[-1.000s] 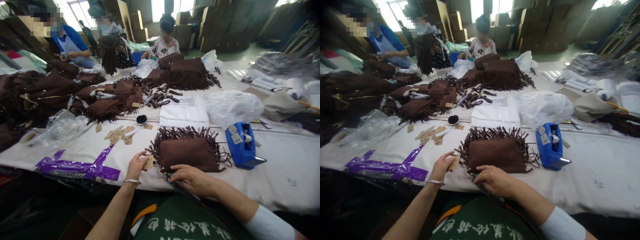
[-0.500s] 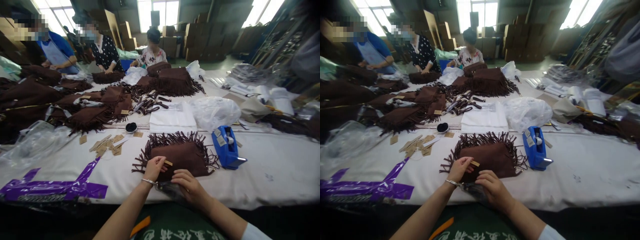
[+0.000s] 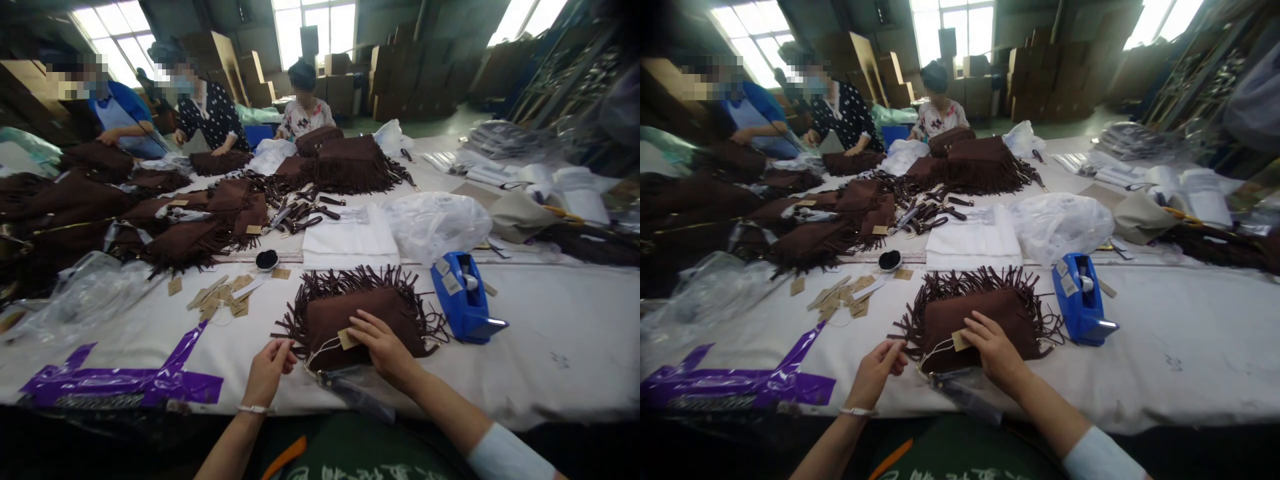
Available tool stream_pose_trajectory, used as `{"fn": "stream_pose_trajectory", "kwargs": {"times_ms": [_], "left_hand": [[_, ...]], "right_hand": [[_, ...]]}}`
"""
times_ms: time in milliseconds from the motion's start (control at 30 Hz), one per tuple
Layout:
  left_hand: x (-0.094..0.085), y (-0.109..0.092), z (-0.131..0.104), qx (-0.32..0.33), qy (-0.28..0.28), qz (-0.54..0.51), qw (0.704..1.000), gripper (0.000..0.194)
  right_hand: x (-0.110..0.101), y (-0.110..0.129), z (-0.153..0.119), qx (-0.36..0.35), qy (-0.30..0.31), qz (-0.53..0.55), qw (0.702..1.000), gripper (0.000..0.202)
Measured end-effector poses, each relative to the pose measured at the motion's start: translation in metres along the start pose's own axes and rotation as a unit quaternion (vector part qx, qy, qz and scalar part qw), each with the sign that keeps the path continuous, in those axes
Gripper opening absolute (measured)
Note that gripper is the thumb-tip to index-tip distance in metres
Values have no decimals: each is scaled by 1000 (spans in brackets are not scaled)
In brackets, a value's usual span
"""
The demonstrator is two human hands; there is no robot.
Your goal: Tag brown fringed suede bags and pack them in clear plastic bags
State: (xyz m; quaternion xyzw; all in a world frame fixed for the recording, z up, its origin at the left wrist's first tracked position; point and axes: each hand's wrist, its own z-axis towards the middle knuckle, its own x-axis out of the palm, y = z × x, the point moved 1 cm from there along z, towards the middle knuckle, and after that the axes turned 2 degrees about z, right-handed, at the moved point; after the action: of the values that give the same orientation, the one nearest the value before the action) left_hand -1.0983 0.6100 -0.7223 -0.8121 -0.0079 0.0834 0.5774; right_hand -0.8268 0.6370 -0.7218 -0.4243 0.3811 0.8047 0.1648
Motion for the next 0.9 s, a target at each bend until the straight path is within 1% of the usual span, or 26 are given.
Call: {"fn": "stream_pose_trajectory", "kwargs": {"times_ms": [67, 133, 200, 300, 400, 500, 567, 633, 700, 767, 833, 900], "left_hand": [[-13, 19, -13, -69, -18, -50, 996, 34], [-17, 32, -24, -126, -39, -121, 984, 32], [-13, 38, -33, -156, -50, -190, 968, 33], [-2, 35, -38, -171, -29, -270, 947, 35], [12, 33, -37, -181, -11, -318, 931, 31], [28, 36, -29, -185, -29, -341, 921, 25], [37, 36, -21, -183, -48, -351, 917, 23], [44, 33, -10, -181, -54, -363, 913, 20], [51, 27, 0, -183, -29, -382, 905, 19], [55, 19, 9, -179, 15, -412, 893, 21], [59, 13, 17, -169, 55, -436, 882, 24], [60, 10, 26, -173, 81, -432, 881, 26]], "right_hand": [[4, 20, -5, -15, 47, -11, 999, 56], [15, 39, -7, -25, 102, -21, 994, 62], [30, 49, -8, -18, 142, -32, 989, 76], [47, 49, -11, -8, 160, -64, 985, 86], [53, 41, -13, -7, 142, -105, 984, 88], [53, 34, -8, -31, 113, -124, 985, 79], [52, 28, 1, -54, 93, -129, 986, 71], [51, 19, 11, -67, 70, -139, 986, 63], [49, 11, 21, -72, 50, -147, 985, 55], [49, 7, 29, -79, 38, -144, 986, 50], [49, 9, 33, -81, 28, -136, 987, 49], [49, 15, 33, -77, 18, -127, 989, 51]]}}
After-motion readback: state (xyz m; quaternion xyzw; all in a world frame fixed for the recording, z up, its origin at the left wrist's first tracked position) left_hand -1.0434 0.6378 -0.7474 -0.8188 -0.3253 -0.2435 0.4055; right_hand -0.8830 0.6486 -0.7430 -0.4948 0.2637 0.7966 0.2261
